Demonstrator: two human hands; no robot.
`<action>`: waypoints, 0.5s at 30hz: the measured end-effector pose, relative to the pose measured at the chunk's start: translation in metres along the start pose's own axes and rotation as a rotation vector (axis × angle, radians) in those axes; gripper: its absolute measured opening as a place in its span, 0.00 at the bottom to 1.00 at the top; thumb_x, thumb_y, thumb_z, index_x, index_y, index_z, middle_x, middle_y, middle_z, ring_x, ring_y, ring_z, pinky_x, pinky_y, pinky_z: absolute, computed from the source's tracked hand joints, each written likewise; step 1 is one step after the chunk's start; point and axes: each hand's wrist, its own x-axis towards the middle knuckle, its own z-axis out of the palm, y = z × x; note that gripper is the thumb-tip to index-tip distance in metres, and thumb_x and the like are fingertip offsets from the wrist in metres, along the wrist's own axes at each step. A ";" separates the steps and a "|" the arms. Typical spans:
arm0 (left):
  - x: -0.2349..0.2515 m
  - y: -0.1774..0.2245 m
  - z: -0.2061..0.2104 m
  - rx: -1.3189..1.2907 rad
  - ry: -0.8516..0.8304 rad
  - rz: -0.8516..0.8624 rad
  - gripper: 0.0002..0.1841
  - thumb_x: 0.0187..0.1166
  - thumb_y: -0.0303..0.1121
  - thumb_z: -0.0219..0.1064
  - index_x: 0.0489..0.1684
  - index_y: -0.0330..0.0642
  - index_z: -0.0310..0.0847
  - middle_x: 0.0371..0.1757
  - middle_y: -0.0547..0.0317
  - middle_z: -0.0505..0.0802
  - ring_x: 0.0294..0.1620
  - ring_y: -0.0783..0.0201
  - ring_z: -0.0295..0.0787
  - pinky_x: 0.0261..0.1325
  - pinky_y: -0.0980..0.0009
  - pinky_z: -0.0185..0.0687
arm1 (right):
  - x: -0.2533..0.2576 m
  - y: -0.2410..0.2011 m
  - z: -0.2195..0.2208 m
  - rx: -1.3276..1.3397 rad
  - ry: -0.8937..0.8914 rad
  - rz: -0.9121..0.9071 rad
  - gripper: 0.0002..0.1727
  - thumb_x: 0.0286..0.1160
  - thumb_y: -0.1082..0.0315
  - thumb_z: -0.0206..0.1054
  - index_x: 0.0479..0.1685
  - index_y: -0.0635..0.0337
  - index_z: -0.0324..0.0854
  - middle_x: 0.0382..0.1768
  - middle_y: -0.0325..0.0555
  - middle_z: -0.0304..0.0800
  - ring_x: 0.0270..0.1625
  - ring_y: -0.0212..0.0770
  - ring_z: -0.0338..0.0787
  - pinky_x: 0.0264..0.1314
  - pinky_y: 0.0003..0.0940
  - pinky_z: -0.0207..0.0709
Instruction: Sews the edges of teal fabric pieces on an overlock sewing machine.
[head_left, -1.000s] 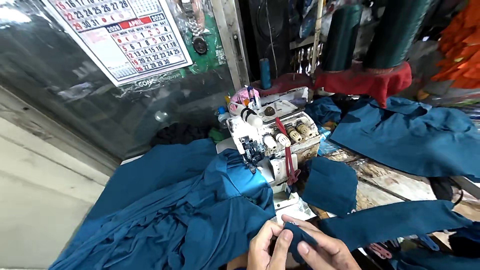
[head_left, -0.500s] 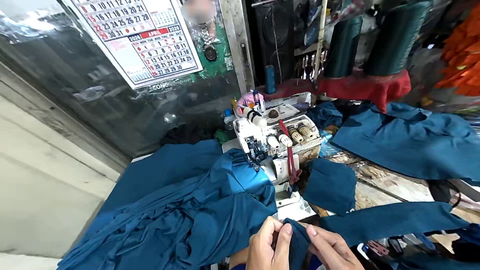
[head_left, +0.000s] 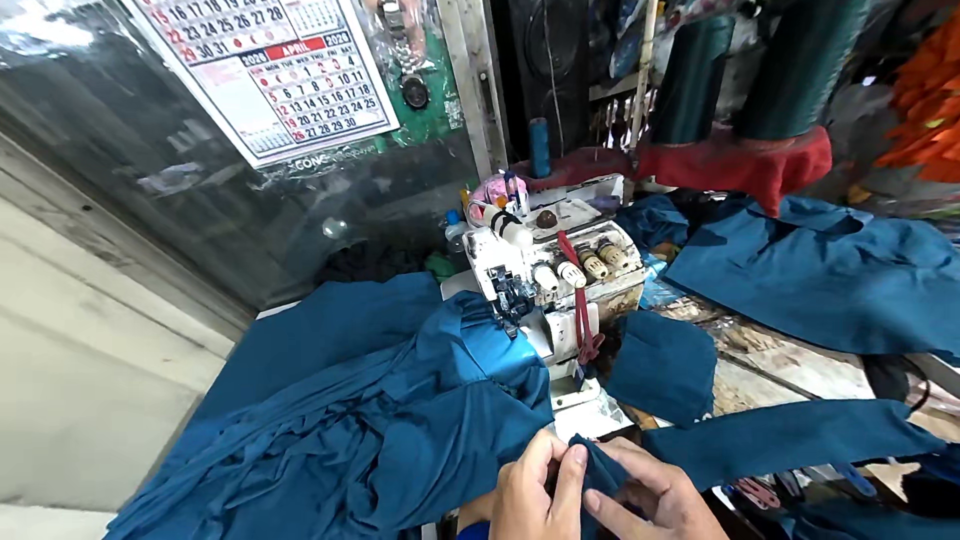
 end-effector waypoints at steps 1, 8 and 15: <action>-0.001 -0.001 0.000 0.009 -0.003 0.000 0.11 0.87 0.37 0.64 0.35 0.44 0.84 0.24 0.66 0.87 0.22 0.71 0.82 0.24 0.73 0.80 | 0.000 -0.001 0.000 -0.027 0.008 0.011 0.18 0.75 0.71 0.74 0.63 0.64 0.87 0.56 0.50 0.91 0.49 0.44 0.94 0.49 0.40 0.94; 0.000 -0.002 -0.004 0.074 -0.029 0.006 0.12 0.88 0.40 0.63 0.35 0.45 0.84 0.24 0.67 0.87 0.23 0.72 0.82 0.26 0.73 0.80 | -0.001 -0.007 -0.003 0.017 0.011 0.042 0.15 0.89 0.66 0.60 0.58 0.67 0.88 0.44 0.50 0.95 0.39 0.43 0.94 0.44 0.41 0.92; -0.002 -0.004 -0.011 0.113 -0.102 0.027 0.14 0.90 0.42 0.60 0.38 0.44 0.84 0.25 0.66 0.86 0.25 0.72 0.83 0.28 0.73 0.80 | -0.001 -0.015 -0.007 -0.005 -0.025 0.077 0.14 0.88 0.72 0.59 0.62 0.69 0.86 0.48 0.50 0.96 0.44 0.46 0.98 0.48 0.44 0.96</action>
